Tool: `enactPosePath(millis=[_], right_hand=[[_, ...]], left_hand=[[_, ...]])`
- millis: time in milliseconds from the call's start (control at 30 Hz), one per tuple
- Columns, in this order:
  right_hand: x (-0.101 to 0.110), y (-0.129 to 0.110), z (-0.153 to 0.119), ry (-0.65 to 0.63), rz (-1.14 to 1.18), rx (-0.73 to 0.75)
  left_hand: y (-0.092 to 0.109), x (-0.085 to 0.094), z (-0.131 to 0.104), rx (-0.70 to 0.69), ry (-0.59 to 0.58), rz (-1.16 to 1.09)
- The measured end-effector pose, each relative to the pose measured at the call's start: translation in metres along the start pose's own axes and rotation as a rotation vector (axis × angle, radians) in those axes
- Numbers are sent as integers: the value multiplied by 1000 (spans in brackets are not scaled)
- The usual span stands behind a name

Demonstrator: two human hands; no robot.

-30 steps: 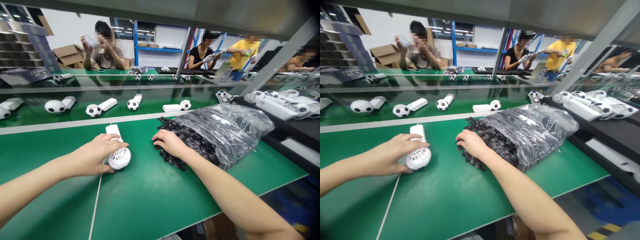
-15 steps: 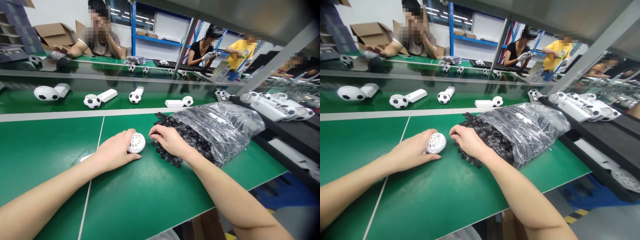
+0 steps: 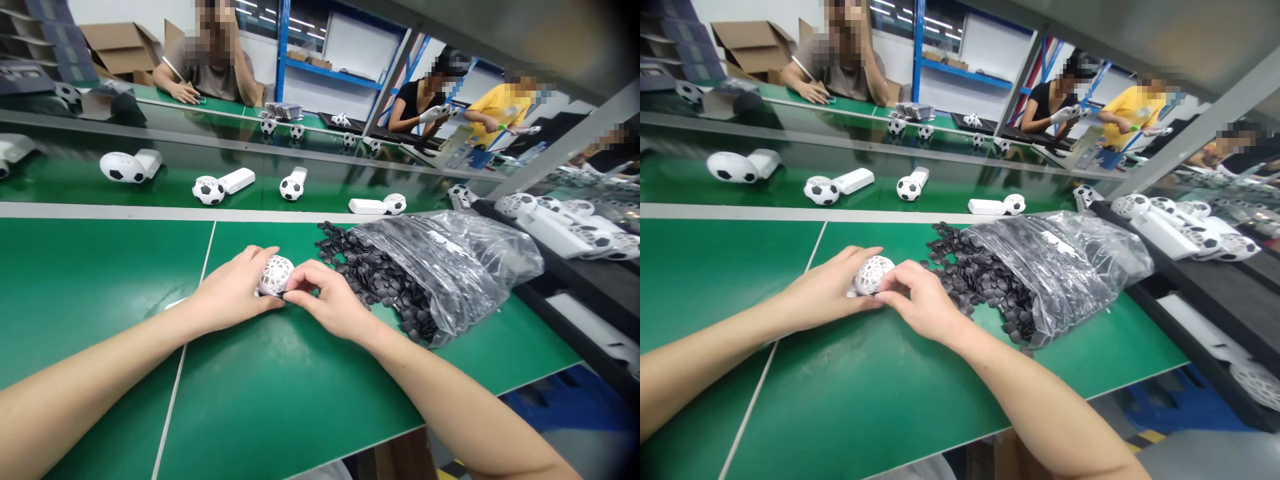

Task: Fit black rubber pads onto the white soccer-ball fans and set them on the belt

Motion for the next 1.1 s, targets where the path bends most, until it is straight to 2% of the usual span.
enactPosePath(millis=[133,267,500,700,800,933,1100], right_hand=[[-2,6,3,66,-27,-9],[1,10,5,105,-28,-31],[-7,20,5,70,122,-144],[-2,18,10,81,49,-135],[16,18,14,25,-78,-131],[44,27,13,2,-461,-220],[36,38,8,-106,-603,-280]], left_hand=[[-1,-2,1,-5,-31,-52],[-4,-2,3,4,-15,-133],[-4,0,3,-13,26,-155],[-2,0,2,-1,17,-156],[-3,-3,2,-12,-27,-160],[-7,-6,3,-24,-90,-78],[5,2,3,-164,-42,76]])
Point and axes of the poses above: each hand's wrist, its own z-axis towards the middle knuckle, its own x-axis out of the back of the hand, y = z × x, the point moved 8 cm from there along z, towards the middle knuckle, and after that the axes turned 5 degrees about z, right-handed, at the moved point
